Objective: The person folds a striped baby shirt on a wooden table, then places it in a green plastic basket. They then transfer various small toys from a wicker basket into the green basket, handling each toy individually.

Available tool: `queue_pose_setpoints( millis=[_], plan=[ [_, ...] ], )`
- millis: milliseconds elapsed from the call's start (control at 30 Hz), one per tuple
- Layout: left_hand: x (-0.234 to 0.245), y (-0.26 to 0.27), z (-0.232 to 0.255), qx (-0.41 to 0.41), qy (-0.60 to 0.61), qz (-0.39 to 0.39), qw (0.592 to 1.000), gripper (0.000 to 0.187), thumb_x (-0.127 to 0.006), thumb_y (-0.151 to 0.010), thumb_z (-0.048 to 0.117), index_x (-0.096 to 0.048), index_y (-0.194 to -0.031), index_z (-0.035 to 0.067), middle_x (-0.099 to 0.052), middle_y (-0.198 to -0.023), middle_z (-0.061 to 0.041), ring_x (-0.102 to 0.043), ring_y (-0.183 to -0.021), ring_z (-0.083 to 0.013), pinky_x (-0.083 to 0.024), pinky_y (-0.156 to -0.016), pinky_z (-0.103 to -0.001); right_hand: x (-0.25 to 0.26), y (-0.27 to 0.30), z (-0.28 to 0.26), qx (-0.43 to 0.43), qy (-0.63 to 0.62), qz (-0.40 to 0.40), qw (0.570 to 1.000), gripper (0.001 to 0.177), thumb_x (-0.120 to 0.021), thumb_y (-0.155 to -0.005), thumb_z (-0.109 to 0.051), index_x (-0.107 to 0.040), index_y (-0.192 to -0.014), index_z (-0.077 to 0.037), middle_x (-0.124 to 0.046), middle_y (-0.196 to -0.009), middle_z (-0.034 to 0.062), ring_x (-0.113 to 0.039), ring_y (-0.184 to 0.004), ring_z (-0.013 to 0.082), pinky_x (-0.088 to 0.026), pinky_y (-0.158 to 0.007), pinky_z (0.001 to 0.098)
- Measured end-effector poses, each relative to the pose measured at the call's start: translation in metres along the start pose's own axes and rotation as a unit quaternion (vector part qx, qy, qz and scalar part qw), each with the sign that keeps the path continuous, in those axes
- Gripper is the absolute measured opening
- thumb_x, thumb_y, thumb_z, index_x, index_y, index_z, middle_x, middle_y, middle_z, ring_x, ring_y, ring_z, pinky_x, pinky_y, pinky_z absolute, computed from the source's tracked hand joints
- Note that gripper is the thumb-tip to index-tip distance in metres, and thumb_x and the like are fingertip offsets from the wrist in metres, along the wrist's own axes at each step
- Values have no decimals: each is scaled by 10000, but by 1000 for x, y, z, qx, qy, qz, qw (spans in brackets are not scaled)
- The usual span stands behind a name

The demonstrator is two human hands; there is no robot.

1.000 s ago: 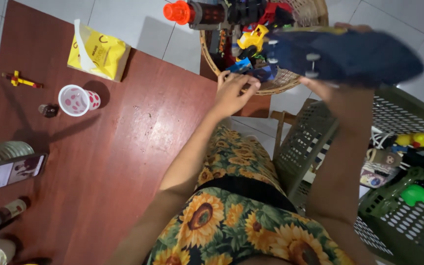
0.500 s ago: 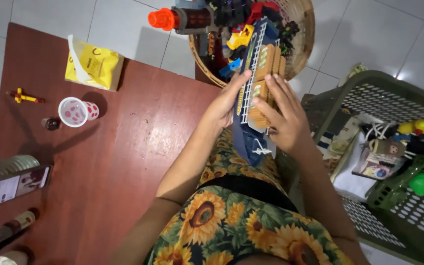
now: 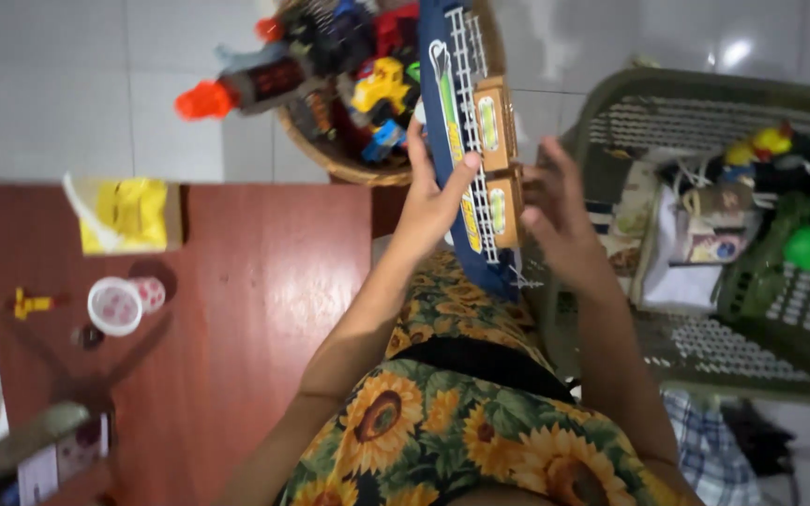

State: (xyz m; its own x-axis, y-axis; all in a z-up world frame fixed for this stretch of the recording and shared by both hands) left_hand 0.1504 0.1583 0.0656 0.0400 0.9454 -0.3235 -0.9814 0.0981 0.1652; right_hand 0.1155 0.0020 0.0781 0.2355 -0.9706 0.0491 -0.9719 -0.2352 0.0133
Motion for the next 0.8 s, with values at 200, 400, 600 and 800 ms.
queue_pose_setpoints(
  millis=[200,400,600,800],
  plan=[
    [-65,7,-10,-100,-49,-144,983,802,-560,-987,288,59,-1490,200,-86,-1568,-143,-219,-1460,-267,-291,-1219,-444,15,19,-31,-32,1,42,999,747,-542,-938,-363,-79,-1473,-127,-230,-1539,167,-316,-1416,317,-339,-1126,471],
    [-119,24,-25,-57,-8,-263,963,737,-449,-1058,232,143,-1497,215,190,-1593,-18,44,-1534,-250,-153,-1269,-469,76,64,-8,-174,31,138,975,772,-450,-871,-546,-177,-1471,-144,-286,-1507,96,-307,-1395,278,-308,-1090,440],
    [-153,25,-85,59,-218,-337,914,696,-422,-970,404,-49,-1498,147,-317,-1516,-158,-318,-1412,-302,-405,-1050,-417,145,121,2,-160,75,258,950,720,-553,-904,-386,-199,-1452,-79,-158,-1546,125,-147,-1440,291,-209,-1149,446],
    [-153,33,-131,-167,-465,-325,806,192,-542,-909,108,-625,-1079,76,-482,-644,-8,-533,-692,-232,-396,-712,-364,220,175,51,-104,192,365,905,544,-663,-951,-203,-269,-1316,-119,-385,-1323,210,-501,-1188,352,-437,-951,431]
  ],
)
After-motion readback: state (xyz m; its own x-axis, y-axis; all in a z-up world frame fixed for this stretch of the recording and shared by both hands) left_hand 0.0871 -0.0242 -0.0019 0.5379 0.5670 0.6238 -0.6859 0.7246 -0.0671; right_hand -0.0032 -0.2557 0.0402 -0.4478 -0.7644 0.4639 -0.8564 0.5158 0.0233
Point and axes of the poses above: each hand's wrist, its own y-axis away from the middle knuckle, its own x-axis out of the back of the hand, z = x × y, the point moved 6 cm from there along -y, towards the middle knuckle
